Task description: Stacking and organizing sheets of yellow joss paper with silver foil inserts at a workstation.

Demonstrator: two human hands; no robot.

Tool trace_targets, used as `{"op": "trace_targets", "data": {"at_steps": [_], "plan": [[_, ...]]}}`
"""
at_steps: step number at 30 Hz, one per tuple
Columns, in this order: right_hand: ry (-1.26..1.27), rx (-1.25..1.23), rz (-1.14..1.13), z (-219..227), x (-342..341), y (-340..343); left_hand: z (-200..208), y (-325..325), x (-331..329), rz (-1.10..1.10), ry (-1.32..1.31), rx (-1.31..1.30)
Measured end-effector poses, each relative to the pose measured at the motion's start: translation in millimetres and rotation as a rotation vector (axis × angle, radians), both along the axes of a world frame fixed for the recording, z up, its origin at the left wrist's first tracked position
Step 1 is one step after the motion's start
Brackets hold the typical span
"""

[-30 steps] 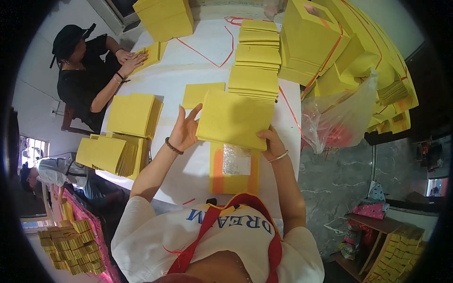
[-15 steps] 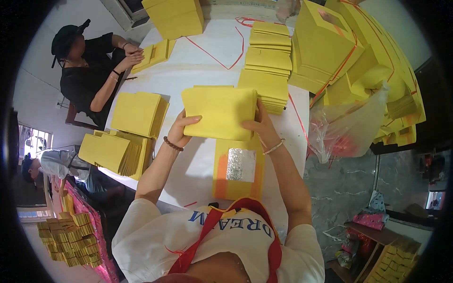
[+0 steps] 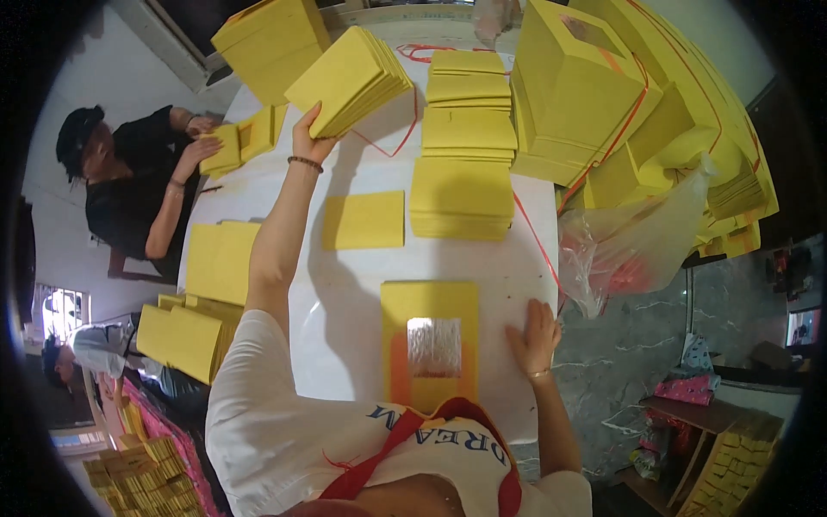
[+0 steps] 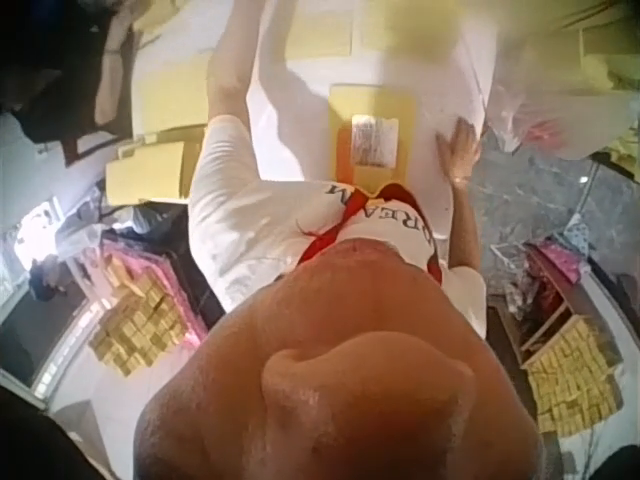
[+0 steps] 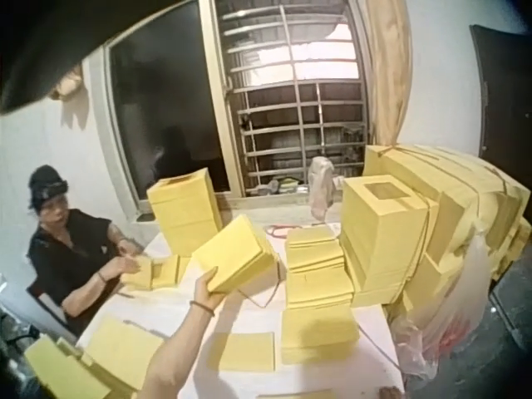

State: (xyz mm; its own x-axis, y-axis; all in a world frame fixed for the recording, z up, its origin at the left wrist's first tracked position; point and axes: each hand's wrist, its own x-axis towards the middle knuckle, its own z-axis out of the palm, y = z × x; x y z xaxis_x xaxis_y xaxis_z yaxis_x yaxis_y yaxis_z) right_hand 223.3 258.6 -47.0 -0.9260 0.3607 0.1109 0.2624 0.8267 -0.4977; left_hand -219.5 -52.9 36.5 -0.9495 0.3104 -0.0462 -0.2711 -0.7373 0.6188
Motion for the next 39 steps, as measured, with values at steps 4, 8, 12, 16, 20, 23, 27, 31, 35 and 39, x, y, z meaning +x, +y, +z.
{"op": "trace_targets", "data": {"at_steps": [4,8,12,16,20,23,27,31,35,39], "plan": [[-0.097,0.187,0.074,0.1,3.6,-14.1,-23.9,32.7,-64.4,-0.023,0.009,0.054],[-0.13,0.187,0.068,1.2,-1.2,-16.6,-52.4,52.2,-106.5,0.006,-0.02,0.022],[-0.201,0.157,0.047,5.1,-4.5,-15.0,-64.2,62.1,-136.0,-0.039,-0.152,-0.156],[-0.188,0.201,0.067,6.3,-2.4,-13.9,-55.3,66.4,-171.2,-0.227,-0.237,-0.429],[-0.163,0.231,0.085,1.4,0.7,-9.7,-64.2,74.1,-204.6,-0.216,-0.197,-0.669],[-0.16,0.207,0.098,3.4,-0.8,-14.6,-79.4,61.2,-239.7,-0.059,-0.094,-0.8],[-0.149,0.214,0.1,0.2,-0.1,-14.7,-105.6,54.8,-257.2,0.161,0.055,-0.896],[-0.166,0.163,0.094,6.9,-7.7,-17.0,-96.7,52.6,-250.5,0.153,-0.061,-0.744],[-0.213,0.171,0.035,6.1,-3.3,-9.9,-57.7,96.7,-185.8,0.034,-0.084,-0.625],[-0.173,0.121,0.071,13.2,-9.2,-14.5,-50.8,47.6,-205.4,0.267,0.037,-0.912]]}}
